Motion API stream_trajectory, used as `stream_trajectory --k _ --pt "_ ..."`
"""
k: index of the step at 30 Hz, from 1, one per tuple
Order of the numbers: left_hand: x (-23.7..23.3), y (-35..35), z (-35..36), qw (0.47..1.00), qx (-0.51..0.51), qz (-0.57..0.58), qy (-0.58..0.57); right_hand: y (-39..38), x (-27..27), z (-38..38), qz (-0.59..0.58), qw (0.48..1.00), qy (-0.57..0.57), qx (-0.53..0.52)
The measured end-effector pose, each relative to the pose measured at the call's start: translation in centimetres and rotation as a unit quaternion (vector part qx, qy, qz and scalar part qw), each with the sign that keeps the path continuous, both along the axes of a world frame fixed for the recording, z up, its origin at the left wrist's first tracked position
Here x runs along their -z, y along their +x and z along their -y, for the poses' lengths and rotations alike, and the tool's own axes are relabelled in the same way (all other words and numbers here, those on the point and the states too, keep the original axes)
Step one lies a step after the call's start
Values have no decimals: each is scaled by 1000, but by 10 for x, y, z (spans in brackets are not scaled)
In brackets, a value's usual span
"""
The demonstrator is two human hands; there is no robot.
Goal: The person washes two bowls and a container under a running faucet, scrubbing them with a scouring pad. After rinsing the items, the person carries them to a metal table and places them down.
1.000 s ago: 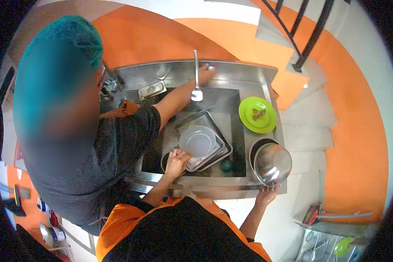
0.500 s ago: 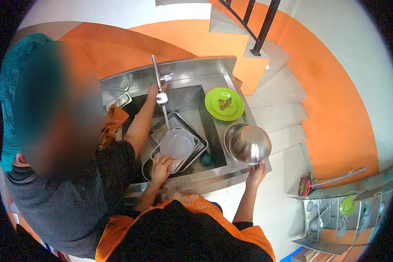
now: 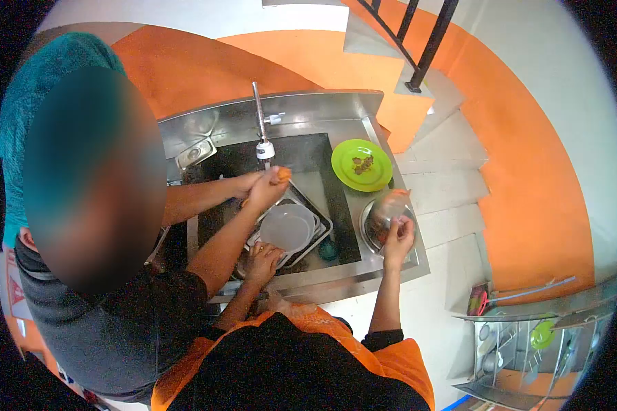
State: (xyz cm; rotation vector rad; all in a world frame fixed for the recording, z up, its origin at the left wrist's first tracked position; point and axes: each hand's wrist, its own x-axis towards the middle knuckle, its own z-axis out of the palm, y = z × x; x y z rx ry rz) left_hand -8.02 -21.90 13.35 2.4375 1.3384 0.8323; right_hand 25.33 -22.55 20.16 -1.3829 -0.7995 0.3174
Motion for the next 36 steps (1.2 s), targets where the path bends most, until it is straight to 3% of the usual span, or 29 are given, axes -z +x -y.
stream_trajectory --k 5,7,10,11,15,17,23,25,28,30,31,32,33,34,36 --pt "8 9 -15 999 1 38 -6 -31 -7 -10 116 987 -109 4" --pt "20 27 -96 997 -16 70 11 -38 -7 -5 236 963 -126 28" --pt "34 57 -199 994 -33 104 32 -38 9 -1 289 948 -121 51" --pt "27 60 -198 993 -27 106 41 -39 10 1 332 933 -123 65" --pt "17 23 -21 999 37 16 -2 -41 6 8 327 932 -147 44" --pt "12 15 16 998 58 2 -5 -39 8 10 351 924 -148 36" --pt "11 23 17 994 100 33 23 -38 12 13 394 902 -169 44" --pt "7 24 19 992 112 32 44 -51 -13 20 436 875 -193 80" --pt "8 28 25 992 111 45 44 -70 -27 29 466 863 -127 150" --pt "5 26 29 990 125 45 41 -81 -7 43 255 946 -202 13" --pt "4 26 28 989 134 46 43 -87 2 48 255 945 -202 14" --pt "6 26 26 989 134 47 43 -92 11 51 81 959 -260 -82" --pt "8 27 26 990 129 52 35 -94 19 55 -95 930 -308 -176" --pt "11 30 27 991 119 59 28 -93 25 56 -89 929 -312 -181" --pt "10 35 25 991 91 94 34 -89 35 54 -291 885 -234 -278"
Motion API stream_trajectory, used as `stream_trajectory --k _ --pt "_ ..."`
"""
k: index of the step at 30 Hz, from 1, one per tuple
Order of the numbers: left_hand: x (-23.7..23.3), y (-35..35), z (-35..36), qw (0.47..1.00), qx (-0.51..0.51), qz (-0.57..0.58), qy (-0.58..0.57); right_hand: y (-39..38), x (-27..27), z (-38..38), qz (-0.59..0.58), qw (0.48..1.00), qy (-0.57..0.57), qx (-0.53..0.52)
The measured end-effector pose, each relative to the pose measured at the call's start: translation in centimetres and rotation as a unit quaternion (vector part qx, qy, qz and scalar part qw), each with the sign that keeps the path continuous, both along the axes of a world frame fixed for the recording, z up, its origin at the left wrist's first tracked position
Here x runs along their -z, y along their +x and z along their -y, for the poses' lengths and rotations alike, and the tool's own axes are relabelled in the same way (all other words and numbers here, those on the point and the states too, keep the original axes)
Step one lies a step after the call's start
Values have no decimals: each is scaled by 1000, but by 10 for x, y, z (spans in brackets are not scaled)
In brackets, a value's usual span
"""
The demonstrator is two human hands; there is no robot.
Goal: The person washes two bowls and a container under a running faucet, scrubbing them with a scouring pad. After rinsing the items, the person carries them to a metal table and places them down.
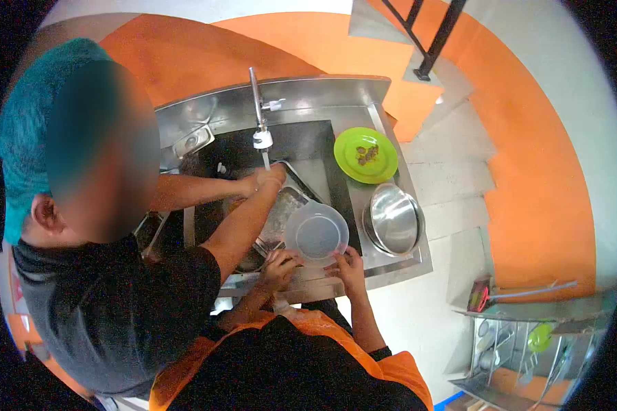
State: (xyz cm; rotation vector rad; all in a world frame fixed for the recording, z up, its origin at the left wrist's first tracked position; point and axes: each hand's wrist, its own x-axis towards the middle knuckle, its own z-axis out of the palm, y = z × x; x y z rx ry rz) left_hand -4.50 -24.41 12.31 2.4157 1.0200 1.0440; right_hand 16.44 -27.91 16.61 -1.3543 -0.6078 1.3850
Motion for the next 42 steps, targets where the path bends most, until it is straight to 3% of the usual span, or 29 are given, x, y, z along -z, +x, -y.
stream_trajectory --k 2,4,5,6,7,8,11,15,17,18,19,21,23,24,25,26,28,29,31,33,35,38,42 --pt "-8 7 2 999 -29 30 8 9 6 -8 -33 999 -26 -8" --pt "-28 28 9 942 -191 234 -149 20 13 -21 -61 997 -47 -22" --pt "-17 33 8 938 -206 239 -142 23 18 -24 -62 995 -60 -40" --pt "4 36 4 820 -187 406 -358 27 21 -27 -63 994 -72 -58" --pt "3 40 1 632 -144 541 -537 30 23 -30 -63 993 -70 -75" --pt "2 45 2 512 -175 600 -590 33 25 -34 -76 988 -70 -111" --pt "7 54 6 523 -110 635 -558 37 33 -48 -90 978 -95 -164" --pt "28 57 16 521 -188 661 -507 31 38 -47 -12 976 -170 -139" --pt "30 57 16 501 -216 676 -496 39 62 -44 103 958 -73 -256" --pt "19 58 17 501 -247 660 -502 48 86 -40 248 903 157 -314" --pt "9 58 15 501 -277 644 -507 56 61 -45 250 902 162 -311" --pt "4 57 12 503 -269 649 -504 72 -54 -52 223 832 208 -464" --pt "0 54 8 519 -265 624 -521 103 -104 -76 179 914 150 -330" --pt "3 54 6 522 -266 615 -527 130 -99 -102 250 906 245 -241" --pt "3 53 5 527 -259 610 -532 156 -103 -126 303 932 150 -127" --pt "5 52 2 540 -257 595 -537 190 -80 -160 409 893 178 -61" --pt "10 52 -1 559 -258 572 -542 241 -44 -210 400 913 -17 -76" --pt "10 54 -1 561 -248 573 -544 255 -22 -226 405 912 -15 -67" --pt "6 56 -4 557 -274 562 -547 275 10 -251 182 949 -158 -203" --pt "15 54 -5 563 -266 563 -543 270 22 -260 119 943 -187 -249" --pt "22 57 -8 544 -283 571 -545 273 48 -270 -18 951 -241 -194" --pt "34 54 -15 543 -259 572 -557 266 57 -274 25 982 -146 -115" --pt "34 57 -19 585 -271 537 -544 262 55 -294 45 989 -117 -75"
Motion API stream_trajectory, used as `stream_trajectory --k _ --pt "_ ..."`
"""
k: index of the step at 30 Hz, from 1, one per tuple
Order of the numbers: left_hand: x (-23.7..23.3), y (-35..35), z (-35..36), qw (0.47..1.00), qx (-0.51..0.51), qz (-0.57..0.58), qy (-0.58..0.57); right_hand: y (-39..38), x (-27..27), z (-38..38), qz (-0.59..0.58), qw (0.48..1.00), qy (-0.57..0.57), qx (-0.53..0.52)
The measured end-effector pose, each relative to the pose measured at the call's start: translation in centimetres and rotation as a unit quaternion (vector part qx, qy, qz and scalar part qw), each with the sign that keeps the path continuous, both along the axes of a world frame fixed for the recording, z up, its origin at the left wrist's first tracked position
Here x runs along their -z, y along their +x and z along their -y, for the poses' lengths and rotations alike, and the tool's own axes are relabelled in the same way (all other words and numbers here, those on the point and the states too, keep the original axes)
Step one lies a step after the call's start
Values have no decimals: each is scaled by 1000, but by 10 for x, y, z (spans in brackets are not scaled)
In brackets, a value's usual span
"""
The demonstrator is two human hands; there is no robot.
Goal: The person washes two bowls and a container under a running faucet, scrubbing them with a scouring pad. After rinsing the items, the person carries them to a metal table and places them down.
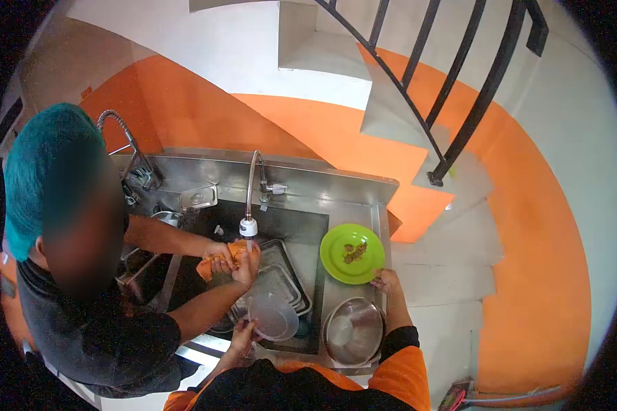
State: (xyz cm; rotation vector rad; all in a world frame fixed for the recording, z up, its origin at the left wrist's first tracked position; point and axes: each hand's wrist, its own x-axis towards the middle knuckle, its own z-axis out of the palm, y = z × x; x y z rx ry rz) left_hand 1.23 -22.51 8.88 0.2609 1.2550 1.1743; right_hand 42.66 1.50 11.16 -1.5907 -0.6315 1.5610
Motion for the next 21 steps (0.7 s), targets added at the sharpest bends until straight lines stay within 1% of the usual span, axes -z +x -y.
stream_trajectory --k 1,3,5,6,8,11,12,14,16,18,20,21 --pt "-5 2 0 999 17 -33 0 5 6 -12 -15 1000 -2 0" --pt "-5 4 -2 999 10 -42 -9 5 13 -27 -32 999 -7 -2" --pt "0 4 -3 1000 7 -17 -17 2 6 -42 -66 996 33 42" --pt "-2 5 -4 1000 9 -17 -17 3 6 -51 -67 996 33 44" --pt "-8 4 -4 1000 -6 -13 -25 5 3 -64 -32 995 39 89" --pt "1 4 -2 1000 -19 0 -20 21 5 -73 -66 994 46 75" --pt "-3 7 0 999 -36 13 14 24 -2 -72 -65 994 49 78" --pt "-3 7 0 999 -29 11 14 30 -31 -62 -79 990 83 87" --pt "-4 6 1 1000 -25 8 12 37 -81 -53 -72 988 100 90" --pt "-6 7 0 999 -14 -31 19 57 -115 -62 -88 979 166 78" --pt "-5 6 -1 1000 -9 -18 4 62 -159 -78 -117 961 229 100" --pt "-5 6 -1 1000 -4 -5 -11 63 -181 -89 -111 960 236 101"
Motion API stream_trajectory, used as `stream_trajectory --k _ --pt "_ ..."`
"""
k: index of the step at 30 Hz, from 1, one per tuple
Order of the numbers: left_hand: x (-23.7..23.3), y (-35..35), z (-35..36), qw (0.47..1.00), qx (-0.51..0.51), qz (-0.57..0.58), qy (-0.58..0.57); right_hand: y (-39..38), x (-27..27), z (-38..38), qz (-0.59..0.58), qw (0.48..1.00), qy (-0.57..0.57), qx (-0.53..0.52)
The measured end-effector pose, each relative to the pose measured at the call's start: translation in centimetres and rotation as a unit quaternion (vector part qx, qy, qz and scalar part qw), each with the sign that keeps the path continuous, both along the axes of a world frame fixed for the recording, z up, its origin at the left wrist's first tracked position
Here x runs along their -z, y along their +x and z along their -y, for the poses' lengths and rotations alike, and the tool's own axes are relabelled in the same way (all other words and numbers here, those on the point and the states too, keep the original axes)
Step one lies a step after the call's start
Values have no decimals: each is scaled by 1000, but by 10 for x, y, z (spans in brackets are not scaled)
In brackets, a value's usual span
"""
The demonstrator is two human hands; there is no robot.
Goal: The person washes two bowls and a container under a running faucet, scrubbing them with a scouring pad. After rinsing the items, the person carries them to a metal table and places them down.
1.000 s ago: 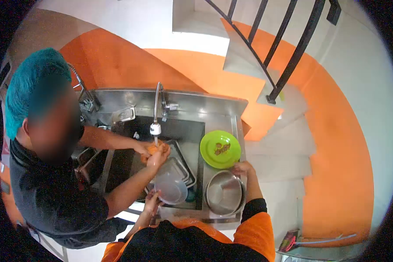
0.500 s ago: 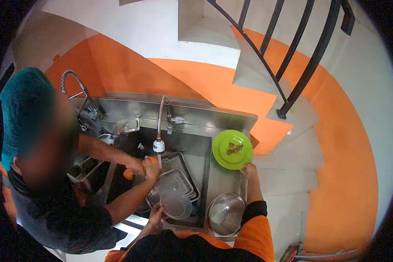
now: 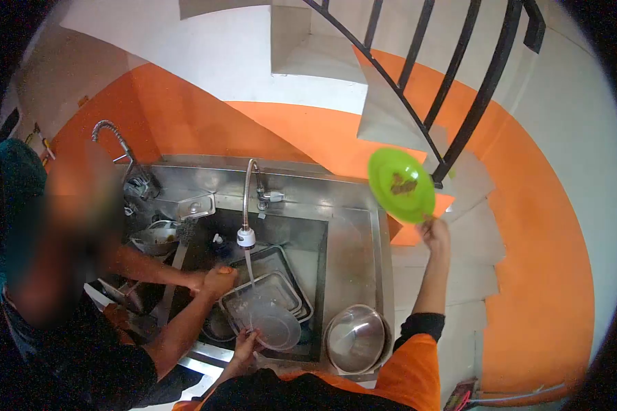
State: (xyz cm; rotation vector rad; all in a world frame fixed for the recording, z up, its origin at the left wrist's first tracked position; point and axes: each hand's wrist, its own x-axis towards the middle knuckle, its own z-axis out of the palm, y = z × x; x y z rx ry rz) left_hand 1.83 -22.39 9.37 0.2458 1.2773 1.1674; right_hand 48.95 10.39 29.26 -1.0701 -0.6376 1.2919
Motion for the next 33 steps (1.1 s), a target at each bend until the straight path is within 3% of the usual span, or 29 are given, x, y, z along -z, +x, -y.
stream_trajectory --k 3,5,11,15,17,18,20,22,23,24,27,28,29,31,33 --pt "-6 -2 -5 999 -17 23 -19 -13 -58 -36 32 999 -8 -3" --pt "-18 -1 -9 999 -43 18 -19 -29 -74 -62 79 995 -15 60" --pt "3 -15 -5 996 -88 8 -18 -41 -57 -157 18 995 29 93" --pt "9 -27 -2 994 -105 34 -23 -65 -44 -178 -9 993 73 93" --pt "23 -31 -2 992 -119 34 -27 -77 -24 -181 -42 975 56 212" --pt "33 -33 -4 991 -126 35 -26 -83 2 -187 -43 976 53 209" --pt "46 -37 -14 989 -140 47 -18 -103 54 -194 188 973 74 111" --pt "50 -39 -31 992 -118 45 -19 -255 -8 -68 358 903 123 205" --pt "52 -38 -41 991 -119 50 -23 -279 19 -65 420 845 295 148" --pt "55 -40 -54 992 -112 46 -27 -322 23 -44 378 825 407 109" --pt "64 -44 -92 993 -100 46 -29 -435 -4 49 345 873 343 -29" --pt "68 -44 -104 994 -94 48 -24 -460 2 63 328 863 375 -86" --pt "77 -43 -115 994 -96 47 -26 -487 -6 76 420 765 484 -63" --pt "90 -48 -135 995 -72 60 -19 -533 23 82 421 781 401 -230" --pt "66 -52 -140 998 -41 46 -17 -576 65 70 433 759 390 -291"
